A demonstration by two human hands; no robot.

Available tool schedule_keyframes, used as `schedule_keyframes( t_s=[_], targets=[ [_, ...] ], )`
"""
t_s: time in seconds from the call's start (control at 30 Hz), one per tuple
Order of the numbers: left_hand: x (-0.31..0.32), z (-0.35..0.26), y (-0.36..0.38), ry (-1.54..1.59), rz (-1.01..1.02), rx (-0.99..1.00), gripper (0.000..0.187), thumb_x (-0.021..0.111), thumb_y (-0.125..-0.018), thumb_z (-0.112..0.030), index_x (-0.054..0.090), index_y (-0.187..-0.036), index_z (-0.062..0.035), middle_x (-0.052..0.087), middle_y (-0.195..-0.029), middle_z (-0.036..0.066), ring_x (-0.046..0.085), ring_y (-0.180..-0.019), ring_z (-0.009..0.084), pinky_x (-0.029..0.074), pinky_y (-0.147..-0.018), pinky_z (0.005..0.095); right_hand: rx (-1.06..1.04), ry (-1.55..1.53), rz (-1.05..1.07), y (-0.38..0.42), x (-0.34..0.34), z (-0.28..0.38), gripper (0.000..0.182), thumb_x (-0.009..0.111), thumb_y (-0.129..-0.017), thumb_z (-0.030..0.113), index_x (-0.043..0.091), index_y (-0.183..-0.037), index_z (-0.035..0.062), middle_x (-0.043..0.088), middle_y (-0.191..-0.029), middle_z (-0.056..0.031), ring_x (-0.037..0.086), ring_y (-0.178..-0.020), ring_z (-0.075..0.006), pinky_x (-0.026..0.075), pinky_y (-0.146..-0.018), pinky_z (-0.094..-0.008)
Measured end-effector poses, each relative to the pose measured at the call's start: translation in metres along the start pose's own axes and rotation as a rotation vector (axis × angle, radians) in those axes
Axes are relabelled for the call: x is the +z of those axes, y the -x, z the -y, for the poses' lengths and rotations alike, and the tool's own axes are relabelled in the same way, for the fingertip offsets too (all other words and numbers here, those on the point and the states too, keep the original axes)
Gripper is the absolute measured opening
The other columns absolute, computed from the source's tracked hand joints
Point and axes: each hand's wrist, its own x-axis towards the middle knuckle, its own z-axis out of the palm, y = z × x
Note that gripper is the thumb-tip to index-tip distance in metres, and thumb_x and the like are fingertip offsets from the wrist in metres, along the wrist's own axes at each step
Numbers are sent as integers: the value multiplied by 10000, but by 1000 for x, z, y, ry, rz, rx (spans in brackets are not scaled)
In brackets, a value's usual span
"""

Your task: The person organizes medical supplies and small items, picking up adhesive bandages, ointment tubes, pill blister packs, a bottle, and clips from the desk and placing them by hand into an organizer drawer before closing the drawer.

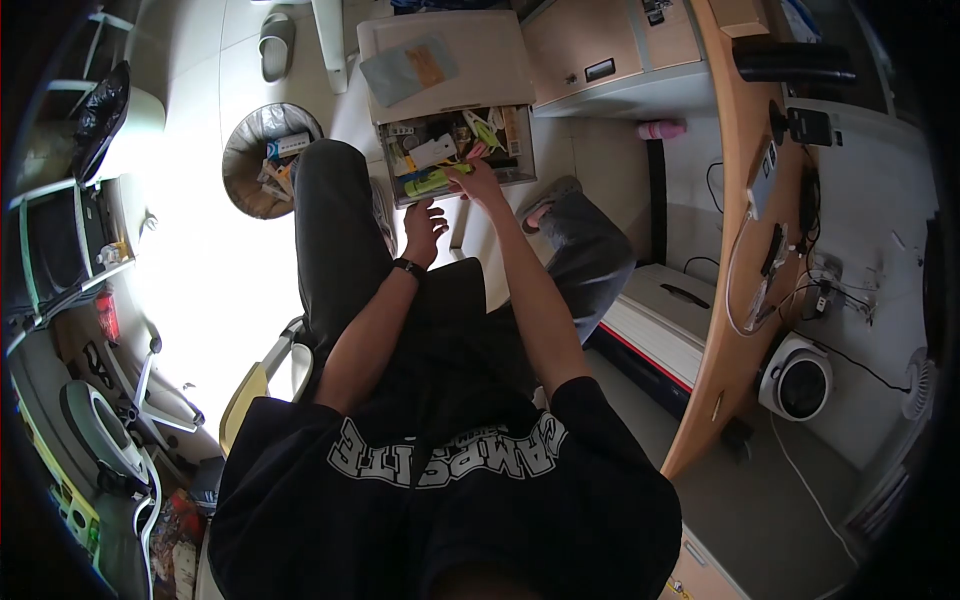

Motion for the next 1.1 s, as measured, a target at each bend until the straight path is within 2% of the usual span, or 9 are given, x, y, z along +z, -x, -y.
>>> schedule_keyframes(
  t_s=[0.07,0.17,0.27,0.37,0.57,0.67,0.77,0.87,1.1],
  targets=[
    [-2,0,-1,-6,17,-19,263,522,-881,-228,452,-1083,-75,552,-832,80,533,-653,172,475,-589,310,-38,195,84,-27,-1,-16,550,745,-703,392,579,-1070,17,656,-906,-162,676,-753,-220,535,-635,-335],
    [-2,-2,1,16,16,-21,264,517,-882,-222,456,-1091,-71,550,-828,78,531,-653,171,471,-589,309,-104,523,-77,-44,2,-23,544,729,-674,458,636,-1001,32,657,-956,-173,657,-882,-271,516,-742,-377],
    [-2,-2,0,28,0,-22,262,516,-879,-219,461,-1085,-66,547,-814,76,529,-650,170,469,-587,311,58,614,-57,-30,0,5,556,731,-659,473,644,-1000,43,652,-985,-187,624,-960,-310,490,-822,-400],
    [0,-3,0,40,-16,-24,256,519,-872,-216,462,-1070,-63,545,-802,75,526,-640,168,465,-581,310,-94,690,-192,-21,2,3,497,737,-645,471,682,-916,58,669,-885,-168,647,-857,-301,504,-765,-393],
    [0,-3,1,56,-15,-23,251,522,-857,-206,464,-1052,-58,542,-791,74,520,-627,165,454,-566,305,-119,943,-147,-10,9,13,377,713,-678,381,663,-948,123,643,-844,-174,630,-839,-337,509,-693,-438],
    [-1,-2,1,60,-14,-10,244,520,-857,-203,466,-1048,-62,541,-786,72,520,-627,165,452,-565,304,-299,792,-320,2,17,40,316,687,-721,272,633,-992,117,607,-878,-153,614,-843,-330,497,-713,-440],
    [0,-2,2,52,-12,-13,228,518,-860,-199,466,-1037,-65,541,-777,69,520,-625,166,455,-567,304,-733,765,-224,6,18,54,306,659,-721,123,618,-1019,69,561,-978,-123,574,-930,-313,493,-762,-415],
    [1,-3,0,50,-13,-14,210,516,-863,-192,464,-1022,-66,540,-766,66,520,-620,165,460,-566,304,-841,898,-110,-10,23,40,390,639,-695,64,591,-1081,95,499,-1029,-119,526,-989,-309,477,-797,-406],
    [0,-3,1,37,-15,-10,233,499,-879,-202,462,-1059,-59,544,-779,70,520,-618,163,465,-559,304,-794,1040,-221,-16,23,37,432,641,-688,81,589,-1113,140,473,-1057,-137,502,-1019,-311,464,-802,-415]
  ],
)
